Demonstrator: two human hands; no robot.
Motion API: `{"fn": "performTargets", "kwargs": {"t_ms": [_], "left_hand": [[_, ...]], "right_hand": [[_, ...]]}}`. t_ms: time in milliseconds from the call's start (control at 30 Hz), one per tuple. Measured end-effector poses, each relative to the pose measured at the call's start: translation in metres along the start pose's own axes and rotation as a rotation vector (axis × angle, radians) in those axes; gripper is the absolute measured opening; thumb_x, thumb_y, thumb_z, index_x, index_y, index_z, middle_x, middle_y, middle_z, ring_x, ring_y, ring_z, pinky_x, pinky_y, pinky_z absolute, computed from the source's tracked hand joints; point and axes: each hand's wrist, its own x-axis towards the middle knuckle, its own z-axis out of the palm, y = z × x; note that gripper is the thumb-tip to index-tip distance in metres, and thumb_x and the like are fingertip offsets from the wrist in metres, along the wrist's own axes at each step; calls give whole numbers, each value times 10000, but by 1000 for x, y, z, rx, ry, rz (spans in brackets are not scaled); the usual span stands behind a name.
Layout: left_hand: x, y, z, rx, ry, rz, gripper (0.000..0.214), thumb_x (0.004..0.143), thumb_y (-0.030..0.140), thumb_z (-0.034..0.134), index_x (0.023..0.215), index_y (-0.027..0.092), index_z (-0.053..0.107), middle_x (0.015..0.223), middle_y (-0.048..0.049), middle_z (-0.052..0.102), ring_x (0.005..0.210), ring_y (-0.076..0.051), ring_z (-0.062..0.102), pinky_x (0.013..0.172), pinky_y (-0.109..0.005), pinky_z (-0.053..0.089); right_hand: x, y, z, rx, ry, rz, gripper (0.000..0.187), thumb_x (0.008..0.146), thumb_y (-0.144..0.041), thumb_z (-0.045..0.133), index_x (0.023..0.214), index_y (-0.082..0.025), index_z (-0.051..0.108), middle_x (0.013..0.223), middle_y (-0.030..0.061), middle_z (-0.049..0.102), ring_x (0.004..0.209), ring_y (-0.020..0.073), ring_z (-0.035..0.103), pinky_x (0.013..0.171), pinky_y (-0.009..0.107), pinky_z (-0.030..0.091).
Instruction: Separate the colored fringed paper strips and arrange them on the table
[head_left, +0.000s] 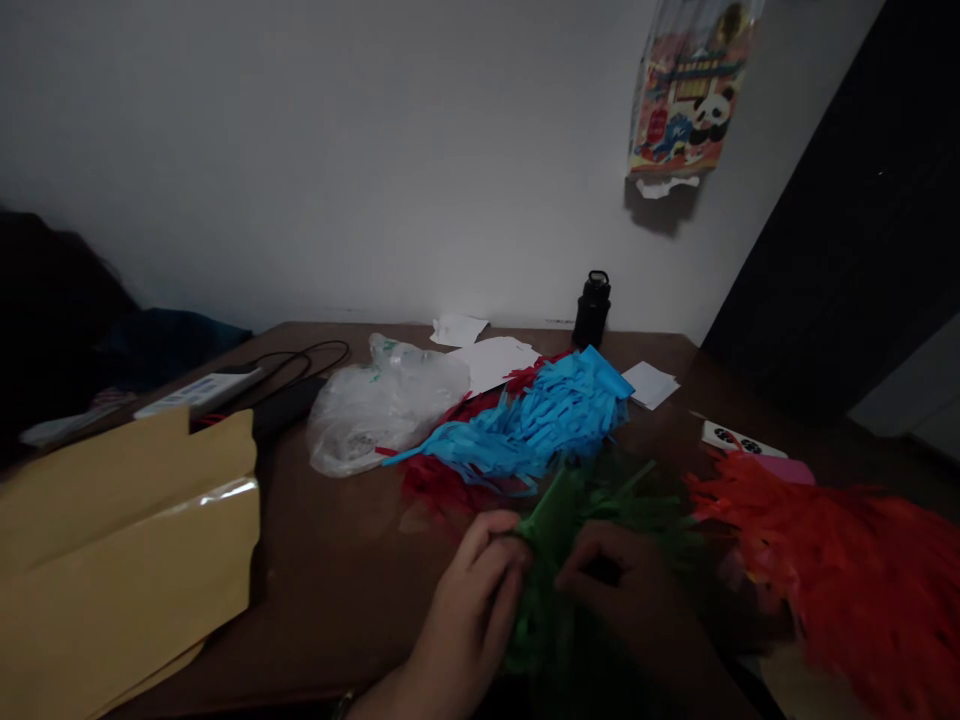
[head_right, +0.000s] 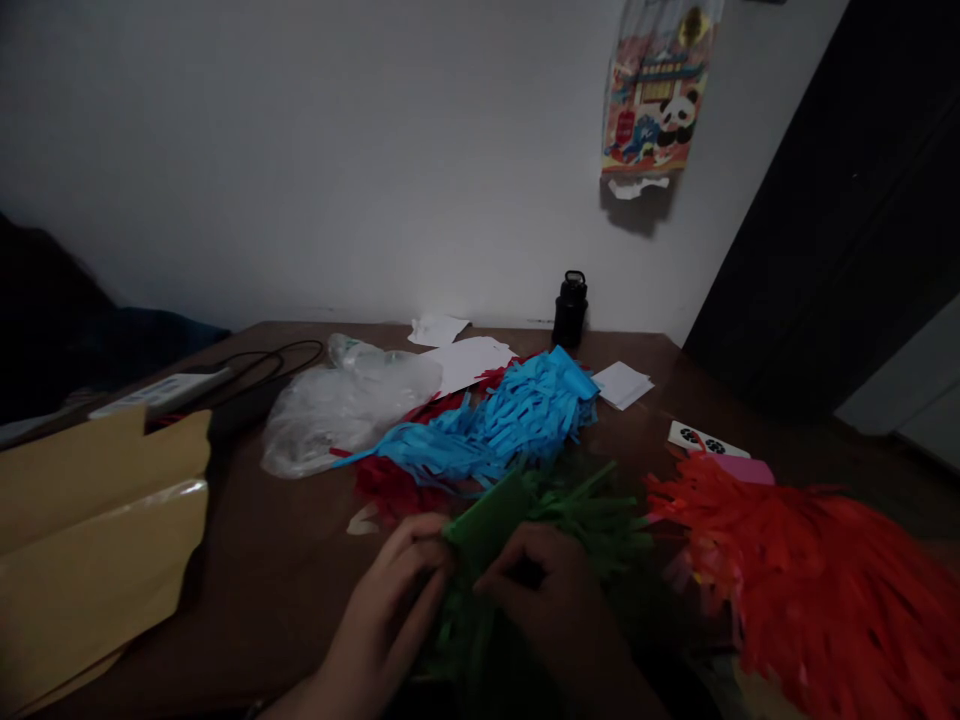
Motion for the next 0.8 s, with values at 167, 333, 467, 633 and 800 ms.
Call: {"fn": "performTargets", "kwargs": {"t_ms": [167,333,467,633,800], "left_hand": [[1,6,-4,47,-58,45,252,904,65,396,901,228,588,1022,-56,534,889,-170,571,748,-234,465],[2,13,-5,27,-95,-45,187,881,101,451,921,215,594,1049,-80,556,969,-212,574,801,-278,484],[5,18,-3,19,-96,-93,81,898,189,523,904,208,602,1016,-71,572,925,-200,591,779,-259,488],[7,18,-3,4,-81,-125,80,901,201,542,855,204,608,976,-59,586,898,-187,599,766,-239,478],[5,16,-4,-82,-96,-173,152,929,237,499,854,198,625,1000,-73,580,913,-195,595,770,-246,475]], "right_hand": [[1,-1,-4,92,-70,9,168,760,-265,648,620,-188,596,631,-38,535,640,127,504,595,225,370],[2,0,-5,111,-118,7,160,792,-258,635,651,-187,613,653,-40,550,668,127,516,626,220,381],[1,0,-5,96,-130,20,165,831,-259,607,682,-187,602,689,-40,550,704,127,517,646,215,378],[0,-1,-4,92,-149,-27,175,857,-273,595,705,-189,608,712,-33,568,716,131,536,664,222,390],[-3,3,0,-34,-53,-114,111,821,-203,619,713,-197,596,714,-33,574,707,138,546,657,241,395]]}}
